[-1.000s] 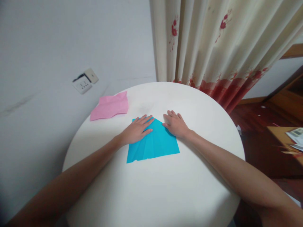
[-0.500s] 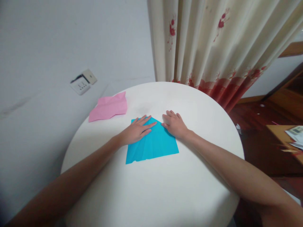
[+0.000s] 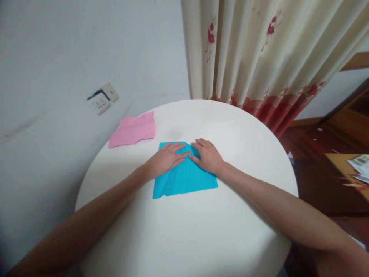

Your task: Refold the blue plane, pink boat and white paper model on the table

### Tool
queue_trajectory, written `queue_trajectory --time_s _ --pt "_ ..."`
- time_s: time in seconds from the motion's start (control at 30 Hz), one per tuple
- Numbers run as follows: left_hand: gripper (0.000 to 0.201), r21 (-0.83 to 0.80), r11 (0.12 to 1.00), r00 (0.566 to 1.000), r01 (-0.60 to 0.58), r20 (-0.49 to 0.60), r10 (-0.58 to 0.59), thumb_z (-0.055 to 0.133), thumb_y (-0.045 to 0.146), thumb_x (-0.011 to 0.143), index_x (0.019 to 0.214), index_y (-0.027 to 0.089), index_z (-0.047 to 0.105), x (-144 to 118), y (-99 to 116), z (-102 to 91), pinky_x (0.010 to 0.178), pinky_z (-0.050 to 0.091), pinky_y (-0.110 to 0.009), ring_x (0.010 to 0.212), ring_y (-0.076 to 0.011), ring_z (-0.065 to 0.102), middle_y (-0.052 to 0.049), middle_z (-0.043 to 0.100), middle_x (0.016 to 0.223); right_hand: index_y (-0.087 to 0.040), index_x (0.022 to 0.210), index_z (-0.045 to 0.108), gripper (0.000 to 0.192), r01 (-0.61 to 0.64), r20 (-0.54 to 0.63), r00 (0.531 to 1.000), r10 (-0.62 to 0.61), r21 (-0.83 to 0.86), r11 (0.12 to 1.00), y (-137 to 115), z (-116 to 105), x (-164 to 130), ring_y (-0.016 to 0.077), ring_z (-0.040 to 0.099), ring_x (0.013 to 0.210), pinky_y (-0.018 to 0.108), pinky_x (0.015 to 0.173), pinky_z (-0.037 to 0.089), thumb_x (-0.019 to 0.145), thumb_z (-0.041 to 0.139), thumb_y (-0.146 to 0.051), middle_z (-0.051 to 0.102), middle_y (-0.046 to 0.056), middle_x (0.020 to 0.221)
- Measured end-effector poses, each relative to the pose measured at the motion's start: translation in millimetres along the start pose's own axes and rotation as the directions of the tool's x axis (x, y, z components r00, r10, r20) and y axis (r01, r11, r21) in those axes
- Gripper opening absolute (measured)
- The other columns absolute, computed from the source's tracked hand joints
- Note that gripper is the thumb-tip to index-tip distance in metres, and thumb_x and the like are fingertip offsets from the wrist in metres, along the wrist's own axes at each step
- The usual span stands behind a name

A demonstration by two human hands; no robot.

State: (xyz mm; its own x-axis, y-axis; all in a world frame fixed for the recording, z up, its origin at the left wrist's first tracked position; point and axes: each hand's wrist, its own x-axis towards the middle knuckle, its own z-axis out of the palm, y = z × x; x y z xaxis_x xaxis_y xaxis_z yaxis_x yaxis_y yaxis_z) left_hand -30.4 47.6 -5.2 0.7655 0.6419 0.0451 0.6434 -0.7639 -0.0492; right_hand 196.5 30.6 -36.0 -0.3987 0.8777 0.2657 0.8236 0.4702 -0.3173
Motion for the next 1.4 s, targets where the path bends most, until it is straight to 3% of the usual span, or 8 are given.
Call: queue_trajectory --time_s 0.13,0.43,0.67,0.87,1.13,1.4 --pt "0.037 0.036 0.998 0.999 -0.042 0.017 0.041 0.041 0.038 0.103 0.131 0.028 0.062 -2.0 -1.5 -2.4 0.114 0.035 -0.049 0.138 -0.0282 0.046 -0.009 0.054 0.146 -0.016 0.142 0.051 0.062 -0.019 0.023 1.0 0.019 0.005 1.0 1.5 -1.3 0.1 0.0335 0.038 0.142 0.053 0.115 0.032 0.094 0.053 -0.055 0.046 0.016 0.151" --pt "0.043 0.032 0.997 0.997 -0.076 0.028 0.076 0.043 0.018 0.098 0.139 0.014 0.054 -6.6 2.3 -0.2 0.113 0.039 -0.047 0.139 -0.0302 0.044 -0.016 0.048 0.149 -0.016 0.14 0.054 0.062 -0.018 0.03 0.999 0.018 -0.001 1.0 3.0 -2.6 0.2 0.0332 0.039 0.142 0.053 0.116 0.032 0.093 0.054 -0.055 0.046 0.017 0.151" --pt "0.041 -0.007 1.0 0.998 0.023 -0.059 -0.023 0.042 0.023 0.099 0.137 0.017 0.056 -0.5 3.1 1.3 0.111 0.04 -0.045 0.134 -0.0275 0.048 -0.012 0.049 0.149 -0.016 0.14 0.054 0.062 -0.009 0.031 0.999 0.009 -0.005 1.0 4.5 -2.2 0.6 0.0328 0.039 0.142 0.052 0.115 0.032 0.093 0.053 -0.056 0.046 0.016 0.151" --pt "0.043 -0.017 0.997 0.995 0.081 -0.053 -0.081 0.038 0.028 0.1 0.141 0.018 0.051 -0.9 0.6 5.5 0.113 0.037 -0.044 0.138 -0.0267 0.042 -0.011 0.045 0.152 -0.016 0.14 0.054 0.062 -0.006 0.031 0.999 0.006 -0.003 1.0 5.0 -2.2 0.4 0.0335 0.04 0.141 0.053 0.115 0.032 0.093 0.053 -0.057 0.046 0.017 0.151" --pt "0.045 -0.03 0.999 1.0 -0.019 -0.004 0.019 0.039 0.025 0.099 0.142 0.017 0.051 -3.1 -4.0 -3.6 0.111 0.04 -0.047 0.138 -0.0283 0.044 -0.013 0.048 0.15 -0.016 0.141 0.054 0.062 -0.014 0.035 0.999 0.014 0.0 1.0 2.9 -3.6 -0.5 0.0336 0.039 0.142 0.054 0.115 0.032 0.094 0.051 -0.057 0.045 0.016 0.152" --pt "0.05 -0.057 0.99 0.988 -0.128 0.083 0.132 0.047 0.022 0.097 0.146 0.033 0.046 -16.9 -3.2 -12.7 0.115 0.035 -0.05 0.141 -0.0294 0.041 -0.007 0.041 0.155 -0.016 0.14 0.055 0.063 -0.013 0.027 1.0 0.012 0.008 1.0 4.3 -2.1 -0.4 0.0331 0.038 0.142 0.053 0.116 0.031 0.093 0.052 -0.059 0.046 0.016 0.151"
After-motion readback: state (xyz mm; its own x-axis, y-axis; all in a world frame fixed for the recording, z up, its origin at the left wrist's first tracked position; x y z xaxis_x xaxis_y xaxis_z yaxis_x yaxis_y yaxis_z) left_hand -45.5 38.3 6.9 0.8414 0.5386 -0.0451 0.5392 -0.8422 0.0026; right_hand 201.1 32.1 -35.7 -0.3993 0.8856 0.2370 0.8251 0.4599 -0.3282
